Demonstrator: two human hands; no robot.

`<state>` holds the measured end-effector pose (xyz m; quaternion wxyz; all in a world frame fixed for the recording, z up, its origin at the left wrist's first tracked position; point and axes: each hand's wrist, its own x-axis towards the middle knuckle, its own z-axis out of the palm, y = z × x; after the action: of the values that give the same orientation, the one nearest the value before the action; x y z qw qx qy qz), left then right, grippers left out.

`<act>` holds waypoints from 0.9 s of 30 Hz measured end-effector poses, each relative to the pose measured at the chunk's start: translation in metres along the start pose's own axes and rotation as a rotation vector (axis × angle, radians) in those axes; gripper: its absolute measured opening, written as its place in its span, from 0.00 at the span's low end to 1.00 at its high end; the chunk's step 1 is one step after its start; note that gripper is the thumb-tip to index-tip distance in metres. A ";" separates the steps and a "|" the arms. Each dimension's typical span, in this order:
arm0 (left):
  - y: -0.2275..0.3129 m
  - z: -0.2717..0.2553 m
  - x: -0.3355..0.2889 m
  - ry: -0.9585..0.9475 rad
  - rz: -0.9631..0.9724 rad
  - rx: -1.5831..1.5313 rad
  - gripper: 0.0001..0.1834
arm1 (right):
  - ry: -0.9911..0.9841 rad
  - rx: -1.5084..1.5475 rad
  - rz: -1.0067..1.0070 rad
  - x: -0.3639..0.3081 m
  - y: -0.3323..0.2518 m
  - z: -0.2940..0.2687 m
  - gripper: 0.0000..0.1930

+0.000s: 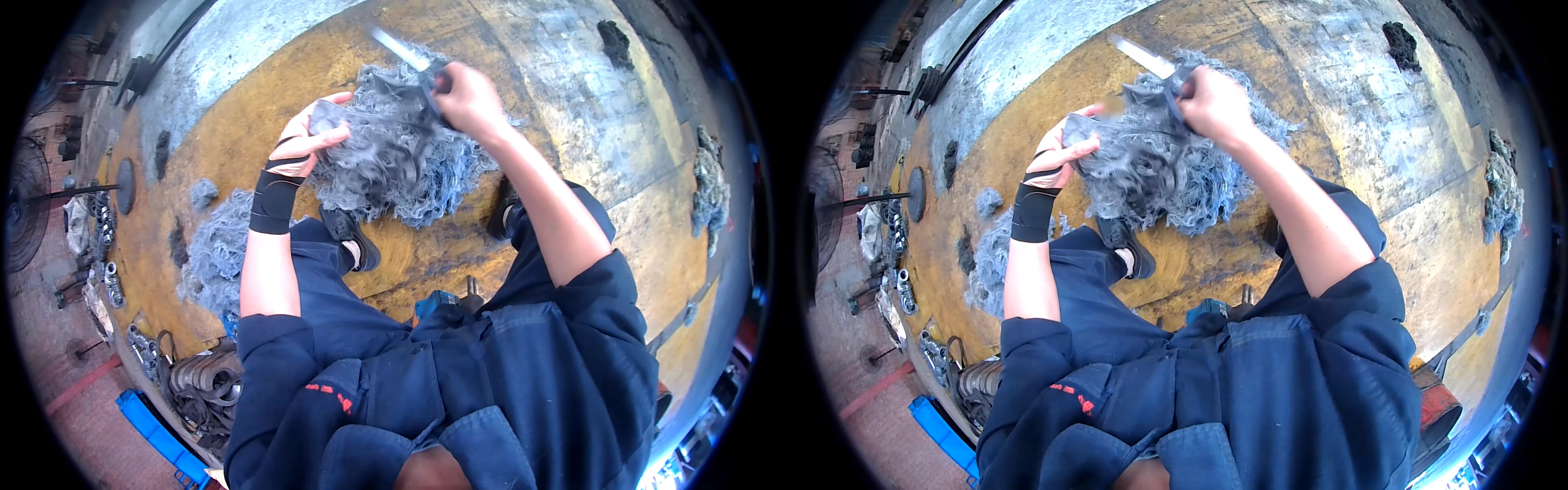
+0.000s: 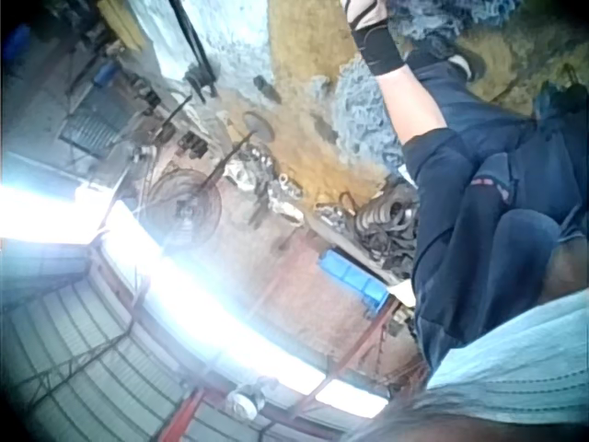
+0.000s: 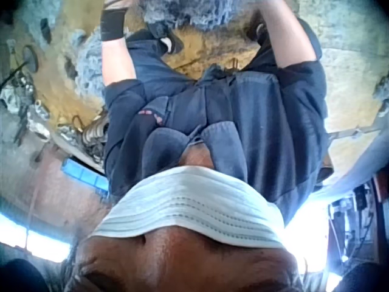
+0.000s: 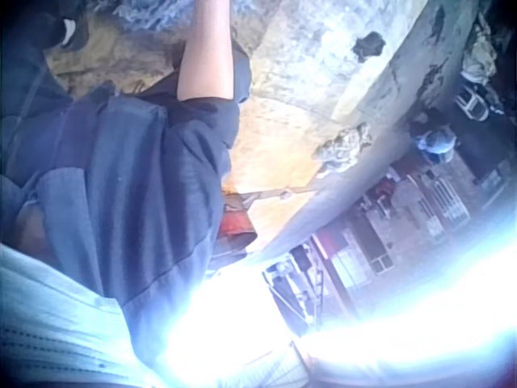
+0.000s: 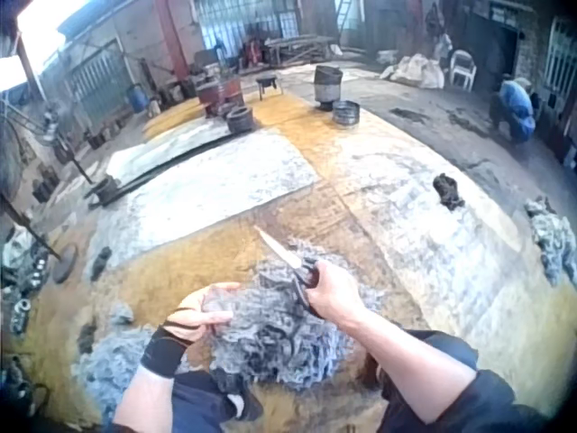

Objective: The person cuts sections of tangled metal wire using a pair of shears while sitting on the floor of a fabrication shop.

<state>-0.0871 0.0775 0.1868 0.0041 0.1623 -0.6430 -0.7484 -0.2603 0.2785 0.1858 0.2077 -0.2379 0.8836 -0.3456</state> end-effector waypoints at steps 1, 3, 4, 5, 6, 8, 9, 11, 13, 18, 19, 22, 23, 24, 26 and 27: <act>-0.003 -0.006 -0.003 0.029 -0.026 -0.023 0.26 | 0.060 0.072 0.030 0.005 0.005 -0.009 0.06; -0.014 -0.015 -0.010 0.077 -0.035 0.032 0.22 | 0.130 0.230 0.090 0.011 0.020 -0.028 0.07; -0.020 -0.018 -0.012 0.097 -0.038 0.060 0.20 | 0.140 0.315 0.121 0.014 0.028 -0.038 0.08; -0.027 -0.020 -0.014 0.135 -0.026 0.148 0.17 | 0.177 0.329 0.089 0.014 0.035 -0.044 0.11; -0.034 -0.020 -0.015 0.161 -0.014 0.236 0.16 | 0.225 0.288 0.050 0.015 0.042 -0.050 0.12; -0.042 -0.023 -0.015 0.160 0.007 0.329 0.12 | 0.257 0.281 0.014 0.014 0.053 -0.055 0.14; -0.043 -0.025 -0.014 0.190 0.028 0.435 0.11 | 0.305 0.235 0.018 0.013 0.056 -0.057 0.15; -0.037 -0.032 -0.012 0.242 0.093 0.641 0.08 | 0.380 0.157 -0.009 0.013 0.060 -0.062 0.16; -0.022 -0.044 -0.015 0.352 0.255 0.827 0.08 | 0.430 0.179 -0.044 0.011 0.064 -0.072 0.16; 0.028 -0.079 -0.029 0.423 0.243 1.217 0.16 | 0.296 0.478 -0.015 0.002 0.068 -0.094 0.14; 0.033 -0.083 -0.031 0.427 0.392 1.412 0.19 | 0.297 0.549 0.002 0.001 0.067 -0.094 0.12; 0.052 -0.098 -0.036 0.339 0.504 1.668 0.25 | 0.380 0.641 0.023 0.001 0.068 -0.098 0.11; 0.057 -0.103 -0.037 0.309 0.515 1.691 0.27 | 0.381 0.759 0.039 0.002 0.069 -0.100 0.12; 0.062 -0.109 -0.039 0.270 0.457 1.747 0.28 | 0.391 0.803 0.023 0.004 0.071 -0.102 0.12; 0.069 -0.122 -0.043 0.219 0.407 1.832 0.29 | 0.435 0.883 0.028 0.007 0.074 -0.105 0.12; 0.072 -0.128 -0.046 0.151 0.570 1.932 0.29 | 0.452 0.914 0.013 0.007 0.077 -0.107 0.11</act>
<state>-0.0261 -0.0483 0.2514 0.0902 -0.0167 -0.9867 0.1340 -0.3444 0.3794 0.2017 0.0965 -0.0364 0.6666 -0.7383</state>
